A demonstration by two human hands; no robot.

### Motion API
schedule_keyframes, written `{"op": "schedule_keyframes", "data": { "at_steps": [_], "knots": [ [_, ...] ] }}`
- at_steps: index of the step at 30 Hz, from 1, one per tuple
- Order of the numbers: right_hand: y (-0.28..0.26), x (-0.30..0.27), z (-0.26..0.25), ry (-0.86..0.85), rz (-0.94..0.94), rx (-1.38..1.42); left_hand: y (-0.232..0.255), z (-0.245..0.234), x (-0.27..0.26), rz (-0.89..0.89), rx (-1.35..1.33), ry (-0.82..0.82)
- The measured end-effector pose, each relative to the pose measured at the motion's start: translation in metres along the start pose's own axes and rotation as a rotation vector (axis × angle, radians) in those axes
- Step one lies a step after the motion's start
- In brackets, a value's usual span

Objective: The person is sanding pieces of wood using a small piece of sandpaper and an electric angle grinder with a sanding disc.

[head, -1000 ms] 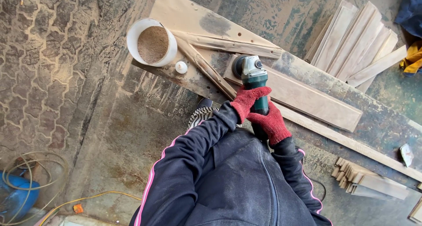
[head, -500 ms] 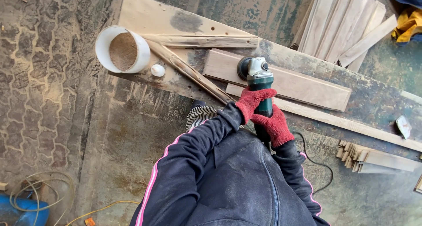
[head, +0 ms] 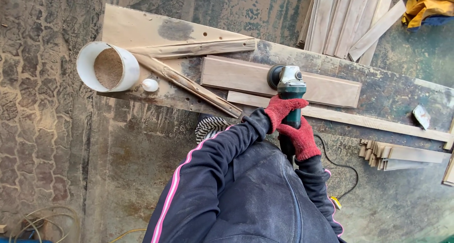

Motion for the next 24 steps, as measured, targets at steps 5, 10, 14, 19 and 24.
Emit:
{"op": "schedule_keyframes", "data": {
  "at_steps": [5,10,14,19,24],
  "knots": [
    [-0.016,-0.003,0.005,-0.011,-0.005,-0.067,0.006,-0.002,-0.003,0.004,-0.004,0.003],
    [-0.022,0.004,0.024,-0.088,-0.039,-0.038,0.021,-0.035,-0.040,0.032,-0.118,0.057],
    [-0.053,-0.011,0.049,-0.195,-0.075,-0.168,0.028,-0.067,-0.062,0.054,-0.206,0.110],
    [-0.068,-0.004,0.075,-0.298,-0.148,-0.252,0.035,-0.100,-0.071,0.097,-0.256,0.194],
    [-0.095,-0.010,0.102,-0.384,-0.163,-0.263,0.083,-0.109,-0.147,0.102,-0.116,0.271]
  ]
}}
Point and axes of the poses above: each hand's wrist, its own x-axis towards the middle knuckle, its own z-axis out of the palm, y = z × x, the point moved 3 cm from there along x, towards the middle knuckle, and after that the axes turned 12 degrees about -z, right-handed, at the moved point
